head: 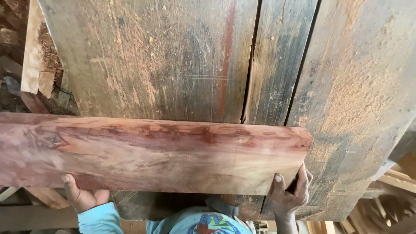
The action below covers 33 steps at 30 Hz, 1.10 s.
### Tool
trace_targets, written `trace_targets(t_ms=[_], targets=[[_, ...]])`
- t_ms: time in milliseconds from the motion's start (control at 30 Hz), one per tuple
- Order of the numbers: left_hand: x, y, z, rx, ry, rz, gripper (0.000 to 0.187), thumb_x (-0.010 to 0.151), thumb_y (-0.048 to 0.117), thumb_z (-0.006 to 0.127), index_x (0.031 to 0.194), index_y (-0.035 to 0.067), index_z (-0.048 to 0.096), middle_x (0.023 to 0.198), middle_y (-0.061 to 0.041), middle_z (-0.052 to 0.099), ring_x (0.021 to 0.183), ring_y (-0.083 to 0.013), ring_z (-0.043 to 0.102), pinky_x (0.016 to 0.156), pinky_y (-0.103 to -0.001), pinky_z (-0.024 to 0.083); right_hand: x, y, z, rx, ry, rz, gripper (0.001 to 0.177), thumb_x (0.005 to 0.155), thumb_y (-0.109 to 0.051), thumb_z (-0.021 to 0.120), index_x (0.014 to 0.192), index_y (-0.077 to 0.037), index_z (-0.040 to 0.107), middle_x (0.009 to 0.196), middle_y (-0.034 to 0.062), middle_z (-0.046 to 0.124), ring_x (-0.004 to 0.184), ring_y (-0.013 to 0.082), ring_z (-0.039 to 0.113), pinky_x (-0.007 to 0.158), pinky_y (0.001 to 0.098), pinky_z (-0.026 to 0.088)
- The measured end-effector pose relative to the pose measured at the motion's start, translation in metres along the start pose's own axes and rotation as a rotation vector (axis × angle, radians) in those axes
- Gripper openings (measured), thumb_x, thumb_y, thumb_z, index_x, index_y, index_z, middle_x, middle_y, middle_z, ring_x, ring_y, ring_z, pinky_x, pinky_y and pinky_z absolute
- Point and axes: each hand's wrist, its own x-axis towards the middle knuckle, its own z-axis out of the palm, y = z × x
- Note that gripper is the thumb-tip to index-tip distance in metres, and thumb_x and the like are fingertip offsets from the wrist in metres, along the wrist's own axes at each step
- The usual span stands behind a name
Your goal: The person uses a table saw to cut a long piece of reddish-brown wood. They guide the wood through the saw blade multiple times to make several parallel cuts along its length. After cutting, the person moves the wood around the workshop.
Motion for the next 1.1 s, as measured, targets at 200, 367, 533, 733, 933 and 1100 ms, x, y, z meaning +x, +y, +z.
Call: trace_targets(t_ms=[200, 367, 533, 733, 933, 1100], targets=[[0.007, -0.009, -0.016, -0.036, -0.016, 0.009, 0.080, 0.092, 0.052, 0.081, 0.157, 0.018, 0.050, 0.159, 0.002, 0.054, 0.147, -0.0230, 0.049, 0.126, -0.050, 0.038, 0.002, 0.002, -0.002, 0.004, 0.011, 0.032, 0.065, 0.099, -0.036, 0.072, 0.146, 0.006, 0.056, 0.125, 0.0185, 0.064, 0.108, 0.0242, 0.066, 0.091, 0.0346, 0.056], [0.005, -0.009, -0.017, -0.013, -0.003, -0.020, 0.083, 0.090, 0.054, 0.081, 0.157, 0.016, 0.050, 0.158, 0.001, 0.054, 0.145, -0.0238, 0.050, 0.124, -0.051, 0.039, 0.001, 0.000, -0.005, 0.015, 0.006, 0.044, 0.062, 0.100, -0.033, 0.073, 0.146, 0.004, 0.056, 0.124, 0.0173, 0.063, 0.107, 0.0237, 0.067, 0.091, 0.0342, 0.056], [0.002, -0.007, -0.008, 0.017, 0.003, -0.017, 0.089, 0.086, 0.053, 0.084, 0.158, 0.017, 0.048, 0.158, 0.001, 0.054, 0.146, -0.0228, 0.049, 0.125, -0.050, 0.038, 0.007, -0.002, -0.003, 0.002, 0.001, 0.053, 0.062, 0.099, -0.033, 0.073, 0.146, 0.005, 0.057, 0.124, 0.0165, 0.064, 0.106, 0.0215, 0.067, 0.087, 0.0330, 0.056], [0.007, -0.011, -0.022, -0.094, 0.046, -0.017, 0.083, 0.090, 0.046, 0.083, 0.159, 0.015, 0.049, 0.160, -0.001, 0.054, 0.147, -0.0243, 0.051, 0.126, -0.051, 0.039, 0.005, 0.010, -0.004, -0.009, -0.009, 0.079, 0.065, 0.100, -0.039, 0.071, 0.147, 0.004, 0.057, 0.118, 0.0143, 0.065, 0.104, 0.0186, 0.067, 0.080, 0.0318, 0.059], [0.009, -0.010, -0.013, -0.110, -0.017, 0.027, 0.074, 0.092, 0.042, 0.080, 0.156, 0.014, 0.054, 0.155, -0.001, 0.060, 0.143, -0.0245, 0.054, 0.124, -0.051, 0.041, 0.009, 0.017, 0.000, 0.020, 0.013, 0.050, 0.066, 0.098, -0.041, 0.072, 0.144, 0.004, 0.058, 0.120, 0.0161, 0.065, 0.101, 0.0189, 0.069, 0.075, 0.0324, 0.061], [0.017, -0.017, -0.027, -0.108, 0.040, 0.028, 0.064, 0.096, 0.039, 0.077, 0.151, 0.014, 0.056, 0.149, -0.001, 0.062, 0.139, -0.0235, 0.056, 0.122, -0.048, 0.043, 0.013, 0.016, 0.002, 0.061, 0.017, 0.011, 0.065, 0.099, -0.039, 0.073, 0.145, 0.004, 0.058, 0.119, 0.0162, 0.064, 0.104, 0.0205, 0.068, 0.080, 0.0329, 0.060]])
